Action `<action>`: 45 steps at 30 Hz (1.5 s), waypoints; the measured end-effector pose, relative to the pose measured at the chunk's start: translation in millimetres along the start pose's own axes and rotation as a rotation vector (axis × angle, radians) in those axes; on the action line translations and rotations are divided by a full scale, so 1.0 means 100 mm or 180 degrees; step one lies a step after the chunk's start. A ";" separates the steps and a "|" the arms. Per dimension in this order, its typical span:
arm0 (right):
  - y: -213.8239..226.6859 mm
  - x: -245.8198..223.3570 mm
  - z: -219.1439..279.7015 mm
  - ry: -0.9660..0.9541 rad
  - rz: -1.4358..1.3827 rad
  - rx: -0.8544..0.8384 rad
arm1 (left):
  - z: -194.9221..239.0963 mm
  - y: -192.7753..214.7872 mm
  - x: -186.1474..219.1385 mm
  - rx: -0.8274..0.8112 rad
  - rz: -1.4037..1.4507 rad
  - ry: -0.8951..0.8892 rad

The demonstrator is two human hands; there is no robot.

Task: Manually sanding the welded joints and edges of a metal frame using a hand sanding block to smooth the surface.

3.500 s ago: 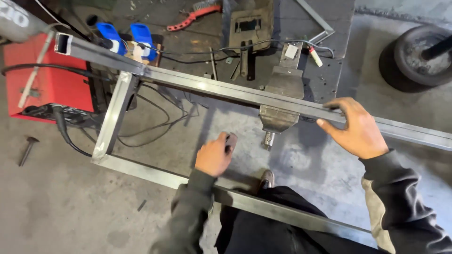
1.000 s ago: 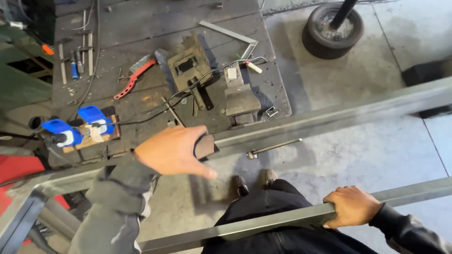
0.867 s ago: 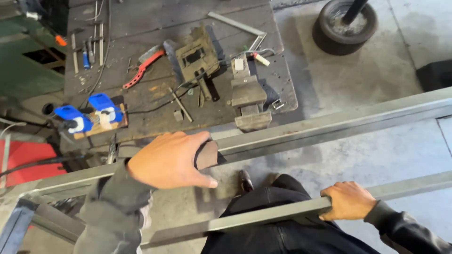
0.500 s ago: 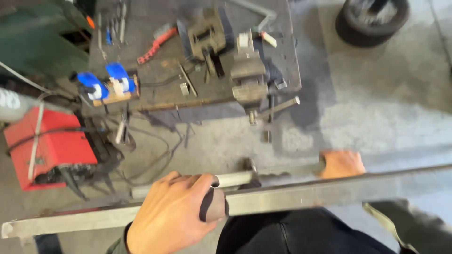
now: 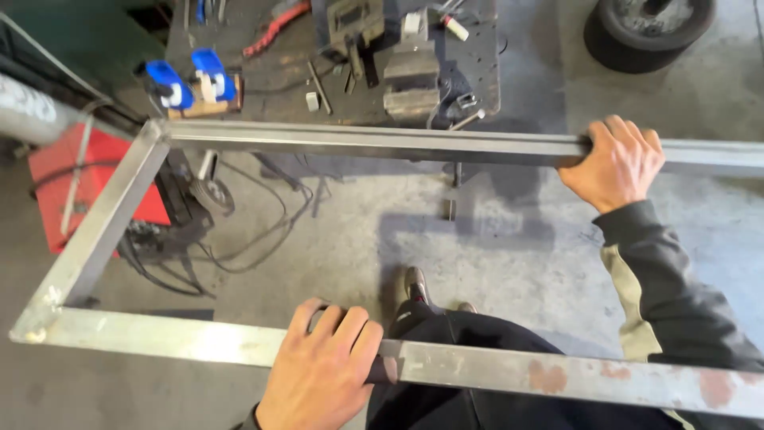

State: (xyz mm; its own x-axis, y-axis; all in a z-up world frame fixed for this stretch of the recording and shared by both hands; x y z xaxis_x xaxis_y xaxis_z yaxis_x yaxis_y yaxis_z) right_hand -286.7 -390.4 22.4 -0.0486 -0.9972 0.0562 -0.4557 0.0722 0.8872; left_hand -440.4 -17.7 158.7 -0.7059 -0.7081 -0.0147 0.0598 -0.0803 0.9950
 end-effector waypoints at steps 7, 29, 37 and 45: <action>0.22 -0.05 -0.47 0.0147 -0.0039 0.0465 | 0.02 -0.44 -0.18 -0.0992 0.0493 -0.0290; -0.69 -0.46 0.09 -0.1670 -0.6137 -0.0225 | -2.93 -0.89 -3.21 -0.0977 0.1852 0.0998; -1.01 -1.08 1.54 -0.2128 -0.9393 0.1030 | -3.33 -1.23 -3.36 -0.1106 0.1651 0.0726; -1.05 -1.28 1.90 -0.2746 -0.9259 0.1182 | -3.28 -1.69 -3.32 -0.1280 0.1892 0.0799</action>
State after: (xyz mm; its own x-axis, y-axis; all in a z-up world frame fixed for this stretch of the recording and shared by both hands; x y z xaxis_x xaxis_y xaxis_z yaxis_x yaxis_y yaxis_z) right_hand -401.7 -266.6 -165.6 0.2989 0.9498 -0.0919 -0.1047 -0.0630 -0.9925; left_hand 15.2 0.3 -36.8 -0.2956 -0.8466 0.4426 0.6665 0.1492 0.7304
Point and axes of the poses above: each hand's wrist, its own z-axis away from the middle knuckle, its own y-axis out of the back of the hand, x = y × z, the point moved 6 cm from there along -z, towards the middle knuckle, and after that the axes turned 14 degrees about -x, right-handed, at the moved point
